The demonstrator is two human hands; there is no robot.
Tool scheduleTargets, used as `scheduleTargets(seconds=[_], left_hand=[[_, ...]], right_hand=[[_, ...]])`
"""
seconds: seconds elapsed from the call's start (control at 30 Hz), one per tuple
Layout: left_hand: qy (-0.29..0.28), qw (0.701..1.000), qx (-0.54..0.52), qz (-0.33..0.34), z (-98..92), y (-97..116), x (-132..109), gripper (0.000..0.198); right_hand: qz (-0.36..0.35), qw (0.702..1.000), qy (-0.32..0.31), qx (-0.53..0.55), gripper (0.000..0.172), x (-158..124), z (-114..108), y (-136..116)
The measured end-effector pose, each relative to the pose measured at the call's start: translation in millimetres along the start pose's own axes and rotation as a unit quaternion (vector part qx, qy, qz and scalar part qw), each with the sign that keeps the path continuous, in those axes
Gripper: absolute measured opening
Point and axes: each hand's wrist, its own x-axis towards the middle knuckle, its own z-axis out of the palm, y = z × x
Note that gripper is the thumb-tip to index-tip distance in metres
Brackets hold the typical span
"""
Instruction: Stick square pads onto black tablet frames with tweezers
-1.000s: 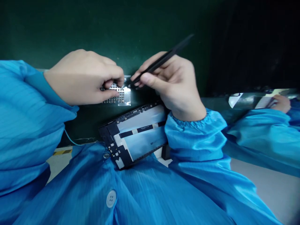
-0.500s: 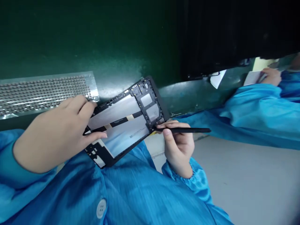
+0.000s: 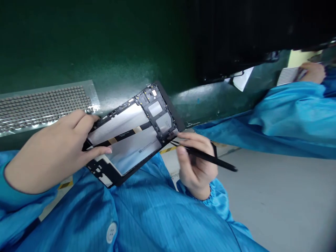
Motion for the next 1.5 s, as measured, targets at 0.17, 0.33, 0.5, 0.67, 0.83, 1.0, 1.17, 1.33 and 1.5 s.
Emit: scheduleTargets(seconds=[0.17, 0.33, 0.5, 0.67, 0.83, 1.0, 1.17, 1.33, 1.5], left_hand=[[0.032, 0.999, 0.026, 0.014, 13.5, 21, -12, 0.075], [0.068, 0.998, -0.002, 0.002, 26.6, 49, -20, 0.068], [0.164, 0.985, -0.044, -0.012, 3.4, 34, 11, 0.058], [0.217, 0.972, -0.047, -0.078, -22.7, -18, 60, 0.041], [0.132, 0.987, -0.044, -0.077, -14.7, -38, 61, 0.039], [0.036, 0.997, -0.058, -0.047, -11.1, -40, 55, 0.040], [0.064, 0.985, -0.118, -0.111, -13.3, -45, 58, 0.039], [0.196, 0.933, -0.248, -0.170, -21.7, -54, 60, 0.036], [0.333, 0.816, -0.435, -0.184, -46.6, -76, 70, 0.049]], right_hand=[[0.126, 0.974, -0.178, 0.058, 0.012, -22, 1, -5], [0.228, 0.953, -0.119, 0.160, 0.041, -46, 27, -26], [0.319, 0.930, 0.009, 0.184, 0.042, 55, 37, -37], [0.238, 0.948, -0.012, 0.209, 0.030, 248, 102, -48], [0.236, 0.967, -0.056, 0.078, 0.025, 390, 176, -42], [0.169, 0.978, -0.107, -0.054, 0.036, 434, 239, -62], [0.143, 0.966, -0.207, -0.055, 0.038, 424, 349, -115], [0.208, 0.941, -0.265, 0.033, 0.044, 408, 394, -159], [0.232, 0.889, -0.353, 0.175, 0.040, 335, 325, -169]])
